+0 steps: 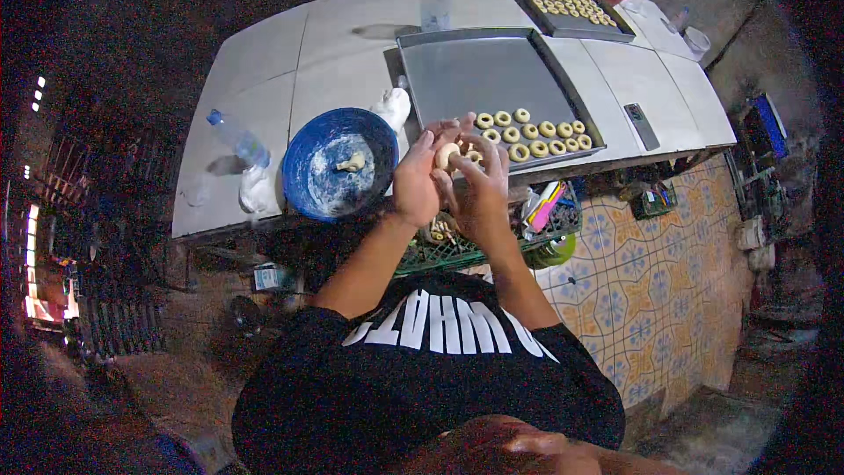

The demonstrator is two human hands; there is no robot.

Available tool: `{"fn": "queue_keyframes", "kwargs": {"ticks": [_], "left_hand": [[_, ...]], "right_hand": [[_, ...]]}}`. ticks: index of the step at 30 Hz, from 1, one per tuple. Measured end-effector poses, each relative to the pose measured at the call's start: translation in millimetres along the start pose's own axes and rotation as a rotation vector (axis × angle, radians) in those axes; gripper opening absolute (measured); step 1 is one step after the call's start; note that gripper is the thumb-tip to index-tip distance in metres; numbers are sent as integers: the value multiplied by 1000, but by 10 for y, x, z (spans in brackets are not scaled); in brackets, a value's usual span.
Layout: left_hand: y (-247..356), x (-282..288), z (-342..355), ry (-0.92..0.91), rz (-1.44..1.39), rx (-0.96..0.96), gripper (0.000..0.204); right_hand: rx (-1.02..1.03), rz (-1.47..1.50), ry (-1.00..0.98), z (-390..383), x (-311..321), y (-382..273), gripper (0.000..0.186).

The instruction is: The person shapes dough into rings by hand, places the dough onto a metal tray, and rubs flour from a bowl onto their hands to shape more dough.

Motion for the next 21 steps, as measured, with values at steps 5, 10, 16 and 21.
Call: {"fn": "queue_keyframes", "kwargs": {"ticks": [5, 10, 16, 21], "left_hand": [[16, 88, -3, 88, -284, 246, 38], [14, 73, -15, 88, -285, 236, 40], [76, 73, -63, 246, -187, 182, 44], [57, 210, -35, 225, -271, 175, 41]], "right_hand": [[40, -27, -198, 178, 118, -7, 29], [55, -123, -376, 302, 189, -138, 31], [140, -87, -475, 453, 297, -214, 40], [223, -153, -509, 494, 215, -284, 39]]}}
Point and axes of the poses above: each hand's wrist, its own z-axis towards the middle knuckle, its own x-axis out of the back of the hand, y = z × x, the point moved 2 cm from there along z, towards the middle knuckle, and after that the axes turned 3 degrees about y, right-handed, at the moved point
